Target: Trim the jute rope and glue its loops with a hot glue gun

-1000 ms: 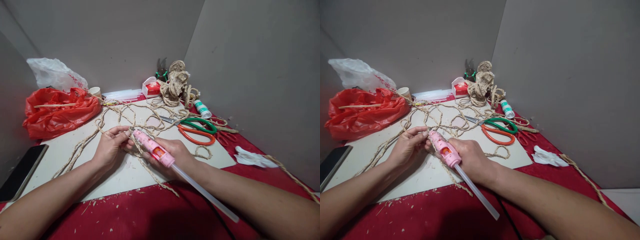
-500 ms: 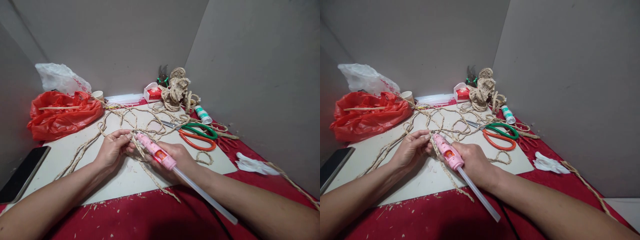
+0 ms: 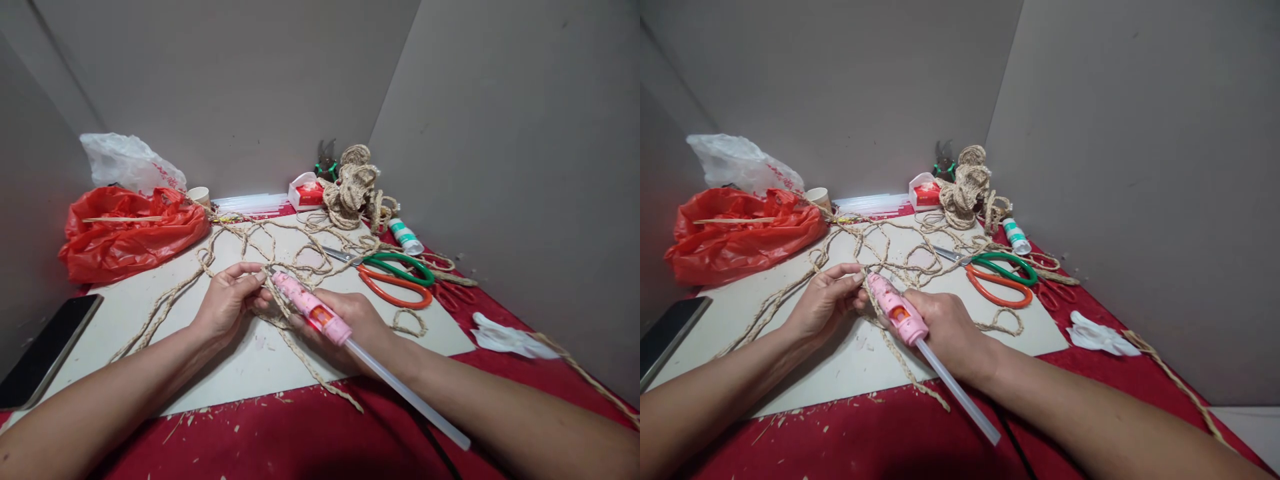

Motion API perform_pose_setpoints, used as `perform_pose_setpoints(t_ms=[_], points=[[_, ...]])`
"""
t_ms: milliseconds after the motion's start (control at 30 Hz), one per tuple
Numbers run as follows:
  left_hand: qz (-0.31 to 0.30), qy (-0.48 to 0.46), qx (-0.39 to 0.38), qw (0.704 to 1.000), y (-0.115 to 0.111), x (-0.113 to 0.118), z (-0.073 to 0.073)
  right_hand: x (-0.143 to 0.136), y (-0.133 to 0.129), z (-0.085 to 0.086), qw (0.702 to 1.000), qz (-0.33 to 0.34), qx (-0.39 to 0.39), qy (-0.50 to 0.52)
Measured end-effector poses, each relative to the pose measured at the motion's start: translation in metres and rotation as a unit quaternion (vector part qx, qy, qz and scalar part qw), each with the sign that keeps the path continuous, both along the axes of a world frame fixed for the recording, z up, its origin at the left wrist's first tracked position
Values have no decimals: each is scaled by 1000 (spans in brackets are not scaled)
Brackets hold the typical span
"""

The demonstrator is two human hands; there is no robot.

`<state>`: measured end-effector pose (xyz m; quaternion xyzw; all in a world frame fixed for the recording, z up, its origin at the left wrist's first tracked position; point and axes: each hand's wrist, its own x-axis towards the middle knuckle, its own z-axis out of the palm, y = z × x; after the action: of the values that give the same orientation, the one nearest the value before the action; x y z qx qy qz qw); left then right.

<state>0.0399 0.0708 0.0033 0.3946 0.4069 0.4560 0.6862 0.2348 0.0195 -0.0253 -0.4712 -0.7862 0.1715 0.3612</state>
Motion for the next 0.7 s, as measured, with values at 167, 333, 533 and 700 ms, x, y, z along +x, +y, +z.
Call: perform_pose_setpoints(t_ms=[167,333,533,700], points=[[-5,-2,4,1000,-1,-1,0,2,1,-5,1000,3,-7,12],[2,-4,5,1000,0,-1,0,3,0,-1,1000,-10,-10,12],[16,-11,7,1000,0,-1,2,3,0,0,999,-11,-27,21],[26,-18,6,999,1,-1,4,6,1,-4,999,-10,-31,19]])
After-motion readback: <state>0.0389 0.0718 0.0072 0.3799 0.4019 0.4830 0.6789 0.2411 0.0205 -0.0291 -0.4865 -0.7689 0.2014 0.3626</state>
